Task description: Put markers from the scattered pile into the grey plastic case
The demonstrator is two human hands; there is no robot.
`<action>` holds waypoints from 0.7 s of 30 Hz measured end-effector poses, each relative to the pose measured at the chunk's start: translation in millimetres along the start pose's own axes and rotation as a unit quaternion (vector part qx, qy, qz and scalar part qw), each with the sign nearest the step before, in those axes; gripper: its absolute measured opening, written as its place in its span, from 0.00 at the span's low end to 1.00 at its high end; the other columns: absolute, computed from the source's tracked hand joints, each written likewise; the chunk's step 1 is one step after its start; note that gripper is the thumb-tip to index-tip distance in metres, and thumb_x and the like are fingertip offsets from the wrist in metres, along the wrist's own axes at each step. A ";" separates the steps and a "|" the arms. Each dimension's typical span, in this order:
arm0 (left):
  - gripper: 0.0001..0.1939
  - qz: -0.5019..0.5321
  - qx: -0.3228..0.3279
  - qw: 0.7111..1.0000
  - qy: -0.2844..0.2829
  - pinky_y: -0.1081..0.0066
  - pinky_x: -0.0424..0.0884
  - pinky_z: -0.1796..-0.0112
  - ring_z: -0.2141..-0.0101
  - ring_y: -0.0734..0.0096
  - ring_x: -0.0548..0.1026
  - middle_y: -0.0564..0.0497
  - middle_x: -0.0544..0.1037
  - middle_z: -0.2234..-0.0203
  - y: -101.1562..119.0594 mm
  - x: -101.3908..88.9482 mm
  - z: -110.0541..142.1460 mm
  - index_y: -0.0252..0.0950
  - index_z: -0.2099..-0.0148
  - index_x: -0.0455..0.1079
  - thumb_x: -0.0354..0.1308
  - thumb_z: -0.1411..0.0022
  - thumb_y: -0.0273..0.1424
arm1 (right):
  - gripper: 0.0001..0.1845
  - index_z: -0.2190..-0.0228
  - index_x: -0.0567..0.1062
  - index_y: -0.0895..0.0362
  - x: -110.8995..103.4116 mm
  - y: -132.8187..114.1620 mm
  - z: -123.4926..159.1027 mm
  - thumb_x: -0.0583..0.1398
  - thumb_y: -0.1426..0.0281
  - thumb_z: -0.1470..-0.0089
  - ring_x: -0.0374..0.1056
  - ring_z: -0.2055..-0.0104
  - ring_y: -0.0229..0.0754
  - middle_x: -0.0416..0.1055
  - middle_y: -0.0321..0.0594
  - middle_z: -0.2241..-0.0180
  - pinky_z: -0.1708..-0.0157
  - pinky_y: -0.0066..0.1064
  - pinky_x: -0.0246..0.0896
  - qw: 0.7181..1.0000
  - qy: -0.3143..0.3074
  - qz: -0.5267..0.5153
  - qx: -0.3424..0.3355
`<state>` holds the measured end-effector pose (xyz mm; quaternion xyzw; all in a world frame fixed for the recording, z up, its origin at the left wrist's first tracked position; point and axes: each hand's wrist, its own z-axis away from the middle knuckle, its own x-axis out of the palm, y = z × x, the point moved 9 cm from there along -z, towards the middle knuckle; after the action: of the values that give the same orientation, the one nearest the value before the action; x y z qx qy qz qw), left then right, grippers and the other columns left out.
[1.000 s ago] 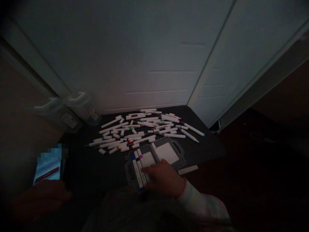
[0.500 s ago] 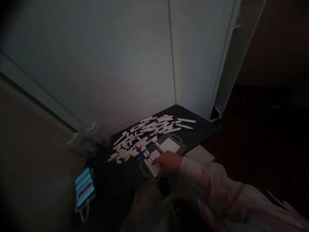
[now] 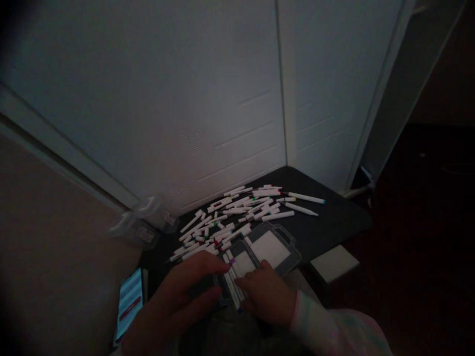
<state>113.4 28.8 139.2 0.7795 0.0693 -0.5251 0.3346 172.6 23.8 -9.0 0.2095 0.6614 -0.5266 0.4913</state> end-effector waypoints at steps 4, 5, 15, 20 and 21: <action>0.30 -0.162 -0.014 0.987 -0.018 0.60 0.70 0.57 0.53 0.58 0.69 0.38 0.70 0.54 -45.9 71.5 21.4 0.30 0.48 0.60 0.52 0.46 0.47 | 0.15 0.59 0.70 0.55 6.8 -11.1 -2.3 0.54 0.69 0.50 0.67 0.63 0.48 0.72 0.42 0.66 0.56 0.46 0.48 0.998 0.014 -0.053 0.006; 0.37 -0.179 -0.001 0.984 -0.027 0.60 0.71 0.57 0.52 0.56 0.68 0.36 0.68 0.52 -53.1 88.2 31.5 0.28 0.46 0.58 0.52 0.49 0.52 | 0.14 0.60 0.71 0.56 7.9 -13.6 -2.5 0.53 0.70 0.49 0.67 0.63 0.47 0.72 0.43 0.66 0.57 0.45 0.49 0.998 0.010 -0.068 0.001; 0.48 -0.264 -0.043 0.963 -0.021 0.52 0.62 0.51 0.44 0.51 0.57 0.34 0.59 0.45 -82.4 130.1 55.7 0.26 0.38 0.40 0.53 0.50 0.51 | 0.15 0.59 0.71 0.57 -76.6 64.2 -2.1 0.49 0.67 0.43 0.64 0.60 0.42 0.70 0.43 0.63 0.58 0.35 0.56 0.985 0.129 -0.115 0.020; 0.48 -0.255 -0.055 0.965 -0.035 0.54 0.64 0.52 0.45 0.51 0.58 0.33 0.59 0.45 -86.3 133.6 56.1 0.25 0.38 0.40 0.53 0.50 0.50 | 0.14 0.60 0.71 0.58 -107.5 111.2 -15.6 0.51 0.67 0.45 0.66 0.62 0.41 0.71 0.42 0.63 0.62 0.33 0.60 0.971 0.200 -0.122 0.042; 0.47 -0.256 -0.058 0.964 -0.040 0.54 0.64 0.53 0.45 0.51 0.58 0.33 0.59 0.45 -86.4 133.5 56.3 0.25 0.38 0.40 0.53 0.49 0.50 | 0.14 0.61 0.71 0.58 -110.7 116.4 -19.5 0.51 0.66 0.45 0.66 0.62 0.41 0.71 0.42 0.64 0.62 0.33 0.60 0.968 0.215 -0.124 0.040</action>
<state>88.8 29.1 -27.7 0.6936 0.2833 -0.6187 0.2362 304.3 109.6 29.5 0.2536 0.7506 -0.5522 0.2595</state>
